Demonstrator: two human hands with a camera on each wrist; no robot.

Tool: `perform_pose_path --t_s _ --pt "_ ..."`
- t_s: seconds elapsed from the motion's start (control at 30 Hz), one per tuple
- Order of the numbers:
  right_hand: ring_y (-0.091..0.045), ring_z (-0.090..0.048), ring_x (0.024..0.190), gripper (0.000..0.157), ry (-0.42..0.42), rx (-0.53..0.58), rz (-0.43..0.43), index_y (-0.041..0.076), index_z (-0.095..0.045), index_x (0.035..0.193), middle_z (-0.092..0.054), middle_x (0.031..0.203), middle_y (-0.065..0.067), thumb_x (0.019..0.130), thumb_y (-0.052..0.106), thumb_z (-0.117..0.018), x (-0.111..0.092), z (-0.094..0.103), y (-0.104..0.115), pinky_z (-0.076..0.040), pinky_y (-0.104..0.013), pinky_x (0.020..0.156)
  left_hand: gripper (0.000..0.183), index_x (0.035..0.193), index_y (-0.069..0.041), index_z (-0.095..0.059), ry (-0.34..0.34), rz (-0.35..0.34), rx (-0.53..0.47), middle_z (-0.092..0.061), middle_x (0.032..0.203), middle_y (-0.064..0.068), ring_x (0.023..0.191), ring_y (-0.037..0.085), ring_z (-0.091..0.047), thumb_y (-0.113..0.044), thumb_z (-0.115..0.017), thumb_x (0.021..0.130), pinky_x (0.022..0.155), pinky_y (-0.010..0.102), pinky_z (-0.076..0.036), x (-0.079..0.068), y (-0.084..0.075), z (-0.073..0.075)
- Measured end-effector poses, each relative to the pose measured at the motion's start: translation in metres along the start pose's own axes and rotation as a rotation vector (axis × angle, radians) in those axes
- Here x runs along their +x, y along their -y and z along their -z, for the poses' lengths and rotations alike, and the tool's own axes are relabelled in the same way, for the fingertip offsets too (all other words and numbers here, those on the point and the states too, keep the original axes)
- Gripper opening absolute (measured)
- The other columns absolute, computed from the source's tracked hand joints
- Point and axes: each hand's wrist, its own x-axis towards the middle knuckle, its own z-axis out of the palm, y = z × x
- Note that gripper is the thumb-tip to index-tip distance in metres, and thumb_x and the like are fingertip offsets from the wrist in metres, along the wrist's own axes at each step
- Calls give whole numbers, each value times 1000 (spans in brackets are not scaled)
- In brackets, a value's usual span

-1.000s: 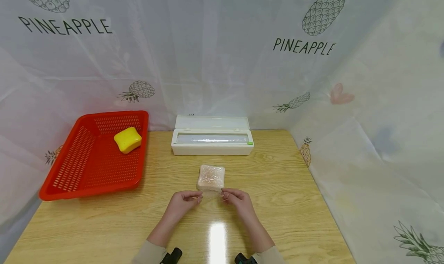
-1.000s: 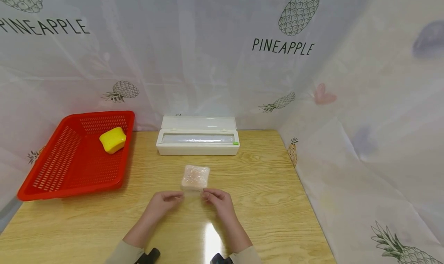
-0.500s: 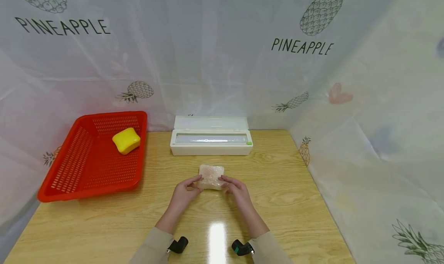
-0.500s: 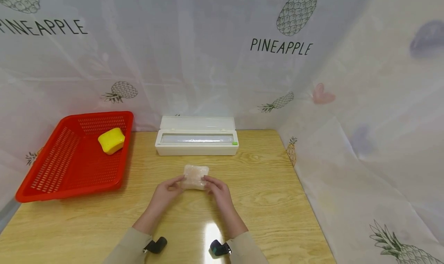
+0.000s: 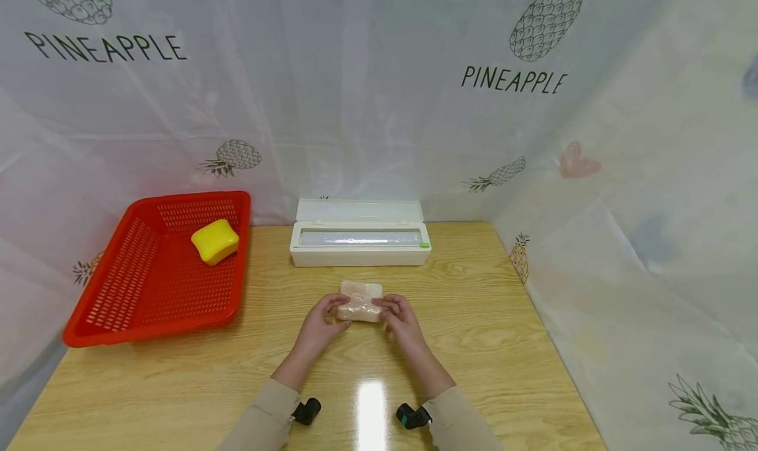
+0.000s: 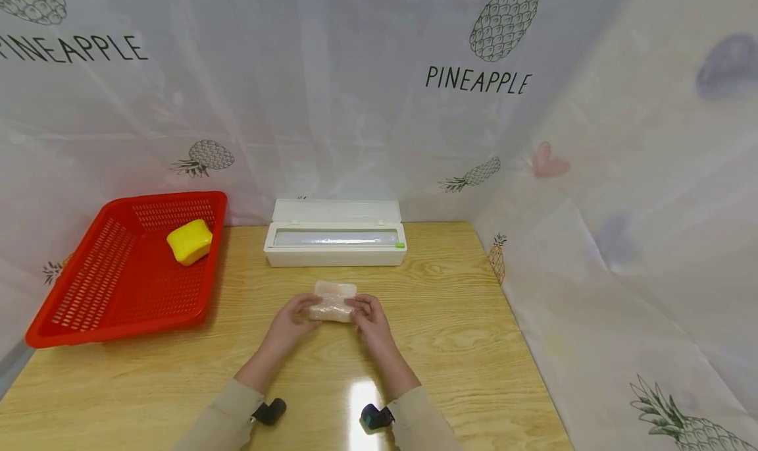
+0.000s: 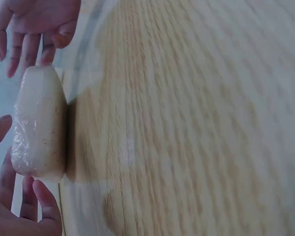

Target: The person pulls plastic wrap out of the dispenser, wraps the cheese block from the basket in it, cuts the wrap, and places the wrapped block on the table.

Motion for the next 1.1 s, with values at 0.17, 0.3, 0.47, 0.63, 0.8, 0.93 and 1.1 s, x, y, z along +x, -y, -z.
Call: perform_pose_path --t_s 0.17,0.3,0.47,0.63,0.8,0.93,1.1 --pt "-24 -52 92 38 95 -228 81 -3 -54 131 -53 126 -24 94 1 -61 12 11 -18 -48 -31 66 54 123 -18 -65 37 -105 206 -58 122 4 108 26 -49 -4 -83 75 82 40 -45 4 2 2" --pt "-23 -48 94 45 163 -386 97 10 -60 131 -50 127 -9 88 12 -73 20 13 -22 -45 -28 74 60 128 -17 -63 101 -199 348 -56 130 5 119 30 -43 -7 -85 74 95 50 -43 9 4 3" --pt "-18 -43 86 56 223 -495 91 16 -60 134 -46 120 0 82 19 -81 30 11 -23 -42 -25 71 64 133 -17 -60 175 -232 451 -52 128 5 118 31 -40 -11 -86 74 93 53 -44 16 8 4" --pt "-16 -40 87 61 226 -576 83 14 -60 133 -45 113 3 78 18 -84 35 10 -22 -40 -25 72 69 137 -18 -56 219 -212 500 -47 129 6 121 31 -38 -14 -86 75 96 52 -42 23 15 5" --pt "-18 -43 103 69 223 -588 75 11 -55 138 -42 119 -1 76 16 -86 37 9 -22 -41 -29 84 75 140 -18 -52 245 -198 520 -42 133 6 125 31 -35 -12 -86 74 98 52 -41 29 17 5" --pt "-22 -41 111 76 218 -570 63 11 -49 143 -38 129 -5 76 9 -85 39 10 -24 -40 -30 87 75 141 -17 -52 252 -208 543 -42 132 7 125 33 -35 -8 -85 74 98 51 -41 34 16 5" --pt "-23 -43 119 65 177 -553 108 9 -53 139 -39 136 -7 80 -1 -78 41 11 -27 -42 -30 91 62 136 -15 -58 181 -271 567 -44 131 7 122 34 -39 -1 -79 79 97 50 -42 40 20 4"
